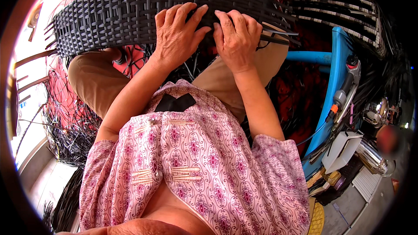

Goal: The person sits on the floor and weaves a black plastic mat by hand. They interlace thin black plastic strips into the existing grid structure, occasionally lifting and turning the mat to access different sections.

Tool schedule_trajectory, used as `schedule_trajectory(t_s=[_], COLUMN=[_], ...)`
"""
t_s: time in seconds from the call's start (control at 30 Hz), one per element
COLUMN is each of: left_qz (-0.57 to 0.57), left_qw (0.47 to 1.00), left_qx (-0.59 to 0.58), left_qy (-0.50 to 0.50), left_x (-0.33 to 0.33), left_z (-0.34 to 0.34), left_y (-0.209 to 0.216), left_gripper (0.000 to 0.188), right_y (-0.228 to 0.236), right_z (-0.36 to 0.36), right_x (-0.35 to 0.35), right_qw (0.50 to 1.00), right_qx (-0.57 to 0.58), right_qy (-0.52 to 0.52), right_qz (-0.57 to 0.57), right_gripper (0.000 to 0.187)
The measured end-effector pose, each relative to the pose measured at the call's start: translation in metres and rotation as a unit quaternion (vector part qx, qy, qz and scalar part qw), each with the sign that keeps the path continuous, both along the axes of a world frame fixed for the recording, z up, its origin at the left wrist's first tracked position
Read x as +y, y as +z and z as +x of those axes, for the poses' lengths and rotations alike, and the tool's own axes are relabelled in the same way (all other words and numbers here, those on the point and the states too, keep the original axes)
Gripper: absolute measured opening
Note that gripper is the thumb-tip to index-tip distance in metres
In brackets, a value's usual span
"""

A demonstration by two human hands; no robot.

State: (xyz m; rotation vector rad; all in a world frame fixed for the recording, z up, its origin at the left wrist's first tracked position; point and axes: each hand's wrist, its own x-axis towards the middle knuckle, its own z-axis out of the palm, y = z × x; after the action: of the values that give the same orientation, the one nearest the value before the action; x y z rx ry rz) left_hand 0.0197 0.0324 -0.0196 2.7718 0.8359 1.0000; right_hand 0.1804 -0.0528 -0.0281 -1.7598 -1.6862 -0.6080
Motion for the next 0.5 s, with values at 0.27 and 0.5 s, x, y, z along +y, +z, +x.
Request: schedule_trajectory(t_s=[0.27,0.5], left_qz=[-0.016,-0.003], left_qw=[0.999,1.000], left_qx=[-0.030,0.001], left_qy=[-0.013,-0.011], left_x=[0.001,0.000], left_z=[-0.011,-0.015], left_y=[0.001,-0.001], left_gripper=[0.055,0.051], right_y=[0.001,0.013], right_z=[-0.004,-0.009], right_x=[-0.002,0.001], right_qw=[1.000,0.999], right_qx=[0.006,0.000], right_qy=[-0.018,-0.024], right_qz=[-0.005,-0.046], right_gripper=[0.030,0.029])
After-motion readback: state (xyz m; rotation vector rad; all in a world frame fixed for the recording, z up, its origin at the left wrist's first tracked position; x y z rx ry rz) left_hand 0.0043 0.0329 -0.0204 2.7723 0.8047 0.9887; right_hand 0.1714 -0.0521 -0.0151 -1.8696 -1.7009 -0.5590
